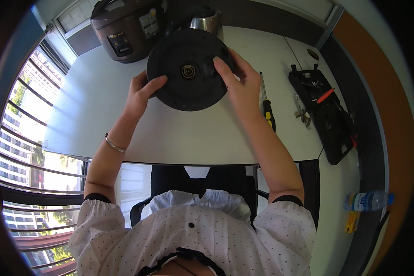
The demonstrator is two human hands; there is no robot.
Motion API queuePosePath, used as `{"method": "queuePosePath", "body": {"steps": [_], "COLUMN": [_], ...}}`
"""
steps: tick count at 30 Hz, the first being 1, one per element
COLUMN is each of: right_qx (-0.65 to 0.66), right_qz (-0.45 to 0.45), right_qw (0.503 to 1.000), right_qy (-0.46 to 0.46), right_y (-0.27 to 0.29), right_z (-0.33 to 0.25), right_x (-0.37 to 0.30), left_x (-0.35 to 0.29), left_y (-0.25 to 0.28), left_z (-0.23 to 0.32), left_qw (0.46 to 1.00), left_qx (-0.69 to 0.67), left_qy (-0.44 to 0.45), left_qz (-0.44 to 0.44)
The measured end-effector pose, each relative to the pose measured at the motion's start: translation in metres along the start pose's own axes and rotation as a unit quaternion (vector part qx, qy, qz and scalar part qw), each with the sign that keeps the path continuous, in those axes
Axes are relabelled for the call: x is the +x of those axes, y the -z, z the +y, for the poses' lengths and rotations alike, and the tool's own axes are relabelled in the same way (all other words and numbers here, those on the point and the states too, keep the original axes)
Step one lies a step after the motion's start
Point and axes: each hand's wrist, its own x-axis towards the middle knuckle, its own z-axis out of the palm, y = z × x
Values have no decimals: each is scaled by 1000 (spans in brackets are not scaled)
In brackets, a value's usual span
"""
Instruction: The person assembles the base of an electric kettle by aligning the bottom cover with the main body and securing it with screws using a screwdriver. The person tightens multiple screws to complete the assembly.
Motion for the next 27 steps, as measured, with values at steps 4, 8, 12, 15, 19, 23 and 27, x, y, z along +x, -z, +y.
{"method": "queuePosePath", "body": {"steps": [4, 8, 12, 15, 19, 23, 27], "right_qx": [16, 90, 104, 122, 134, 152, 122], "right_qz": [2, -18, -11, 3, 8, 13, 16], "right_qw": [1000, 996, 995, 992, 991, 988, 991], "right_qy": [20, 5, 0, 7, 24, 20, 41], "right_y": [-6, -10, -13, -14, -16, -15, -12], "right_z": [10, 18, 21, 24, 25, 21, 23], "right_x": [-1, -4, -12, -17, -17, -21, -22], "left_x": [2, -5, -11, -11, -9, -9, -7], "left_y": [2, -5, -3, -4, 0, 4, 9], "left_z": [-7, -3, -9, -14, -28, -29, -34], "left_qw": [1000, 998, 994, 991, 986, 974, 963], "left_qx": [27, 54, 96, 109, 92, 124, 161], "left_qy": [-9, -29, -55, -73, -140, -189, -208], "left_qz": [12, 23, 18, 19, 18, -21, -53]}}
